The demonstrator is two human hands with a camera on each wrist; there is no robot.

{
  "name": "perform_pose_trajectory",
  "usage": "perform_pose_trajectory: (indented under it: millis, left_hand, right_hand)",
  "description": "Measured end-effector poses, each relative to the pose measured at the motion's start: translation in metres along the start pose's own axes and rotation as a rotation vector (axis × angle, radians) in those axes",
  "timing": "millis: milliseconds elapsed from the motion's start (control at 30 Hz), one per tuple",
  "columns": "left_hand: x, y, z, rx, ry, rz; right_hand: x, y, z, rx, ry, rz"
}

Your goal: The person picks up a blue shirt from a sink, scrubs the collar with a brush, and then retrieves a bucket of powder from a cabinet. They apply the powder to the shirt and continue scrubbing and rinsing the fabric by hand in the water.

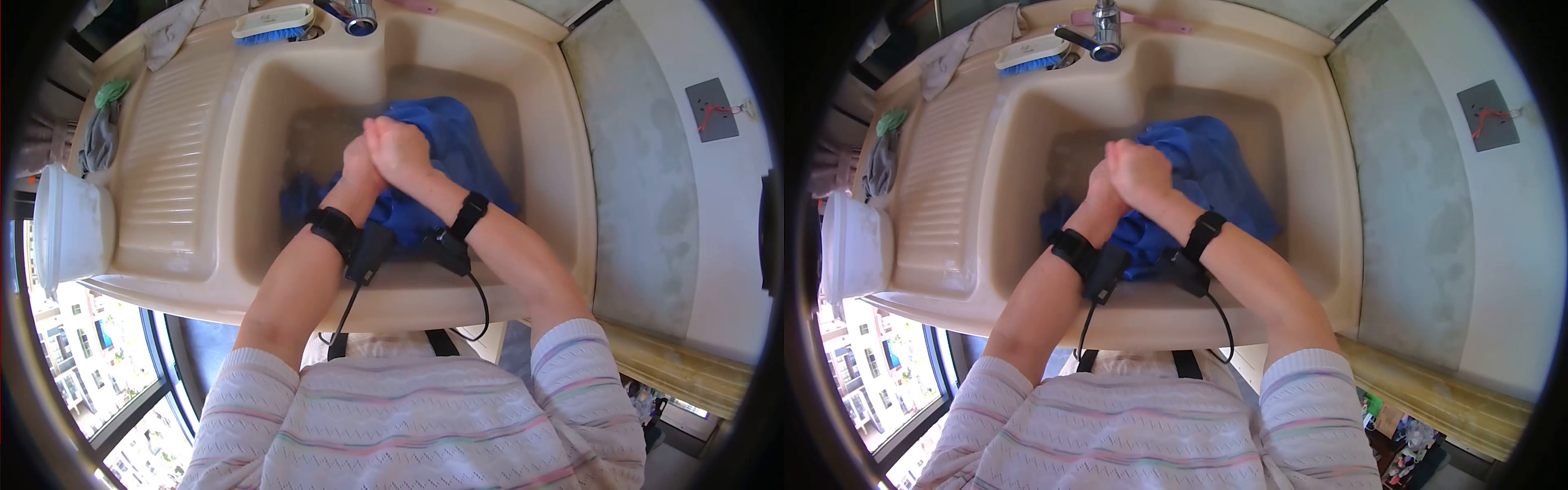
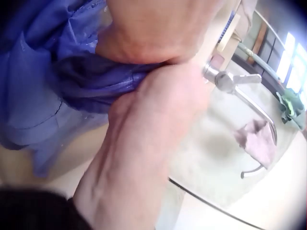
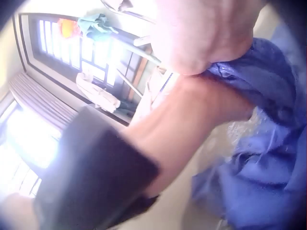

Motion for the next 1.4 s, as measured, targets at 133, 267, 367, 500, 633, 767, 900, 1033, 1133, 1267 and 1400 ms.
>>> perform_pose_trajectory:
  millis: [133,267,367,500,633,767,900,1033,1133,1267,1400]
  left_hand:
    - [-0.026,-0.053,0.078,-0.367,-0.217,-0.224]
    - [-0.029,-0.052,0.08,-0.227,-0.278,-0.279]
    - [-0.04,-0.049,0.064,-0.317,-0.2,-0.281]
    - [-0.032,-0.042,0.058,-0.33,-0.049,-0.344]
    - [-0.028,-0.04,0.056,-0.366,-0.045,-0.375]
    - [-0.025,-0.038,0.052,-0.341,-0.029,-0.413]
    - [-0.031,-0.045,0.063,-0.205,0.049,-0.364]
    - [-0.046,-0.052,0.07,0.004,0.038,-0.375]
    - [-0.051,-0.054,0.069,-0.1,0.01,-0.399]
    - [-0.038,-0.044,0.062,-0.189,0.076,-0.293]
    - [-0.034,-0.043,0.061,-0.369,0.048,-0.195]
  right_hand:
    - [-0.038,-0.002,0.017,-0.031,0.098,0.11]
    - [-0.137,-0.03,0.041,0.084,-0.043,0.28]
    - [-0.212,-0.061,0.01,0.007,0.621,0.81]
    - [-0.265,-0.085,-0.014,0.016,0.555,0.999]
    - [-0.207,-0.063,-0.01,0.091,0.856,0.974]
    - [-0.116,-0.013,-0.024,0.477,1.237,0.728]
    - [-0.104,0.004,-0.012,0.48,0.952,0.27]
    - [-0.107,0.004,-0.013,0.776,0.712,0.143]
    - [-0.118,0.001,-0.03,0.786,0.596,0.398]
    - [-0.129,-0.012,-0.019,0.348,1.092,0.604]
    - [-0.095,-0.002,0.002,0.201,0.962,0.486]
Point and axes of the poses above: each hand's wrist, its own y-axis towards the middle knuckle, its own z-axis out of the palm, x = y × z, the point moved 1 cm from there along y, towards the middle knuckle, and after that the axes turned 11 degrees about -z, right-handed, at the moved point
